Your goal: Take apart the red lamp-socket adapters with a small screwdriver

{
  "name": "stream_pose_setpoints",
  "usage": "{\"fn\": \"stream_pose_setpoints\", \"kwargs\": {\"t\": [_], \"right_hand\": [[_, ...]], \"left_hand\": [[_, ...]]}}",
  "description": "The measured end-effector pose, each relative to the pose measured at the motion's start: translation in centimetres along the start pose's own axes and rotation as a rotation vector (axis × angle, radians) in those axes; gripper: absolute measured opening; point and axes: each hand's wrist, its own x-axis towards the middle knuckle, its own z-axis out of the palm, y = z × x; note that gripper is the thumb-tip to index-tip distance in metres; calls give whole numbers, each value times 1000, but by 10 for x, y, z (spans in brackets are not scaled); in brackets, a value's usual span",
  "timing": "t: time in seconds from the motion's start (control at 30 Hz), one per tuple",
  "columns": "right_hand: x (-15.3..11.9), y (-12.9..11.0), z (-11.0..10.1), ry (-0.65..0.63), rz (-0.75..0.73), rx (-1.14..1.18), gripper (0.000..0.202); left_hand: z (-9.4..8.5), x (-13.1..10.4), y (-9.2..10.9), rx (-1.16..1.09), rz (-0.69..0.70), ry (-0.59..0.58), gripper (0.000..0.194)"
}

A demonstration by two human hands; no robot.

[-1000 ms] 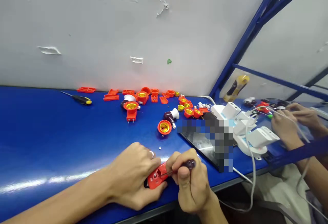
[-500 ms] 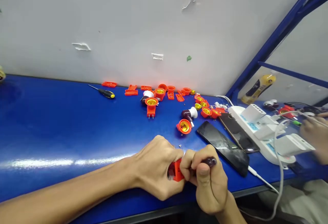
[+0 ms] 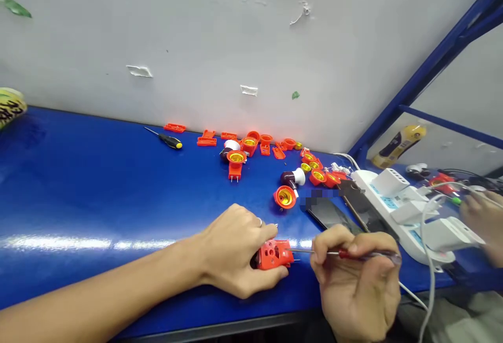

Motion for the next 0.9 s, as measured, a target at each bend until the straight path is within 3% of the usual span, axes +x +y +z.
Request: {"fn": "stream_pose_setpoints", "kwargs": {"t": [0.13,0.3,0.4,0.5,0.63,0.77,0.9], "right_hand": [[2,-2,-3,216,-98,-80,26],[5,11,-6,172,-187,-355,4],[7,14,-12,-33,-149,-538,15],[12,11,-21,-387,-141,-678,21],[20,5,-30,-731,-273,-1016,27],[22,2,-29,-866,-299,-1060,16],[21,1,-26,-868,-322,-1056,14]], "left_hand": [[-14,3,-12,55,61,-22,33],[-26,9,-36,164,36,-95,22],[-26,8,-45,197,40,-113,19],[-24,6,-47,227,48,-111,18],[-22,6,-45,238,39,-77,16],[-19,5,-46,226,35,-28,15],[-18,2,-46,212,53,3,15]]}}
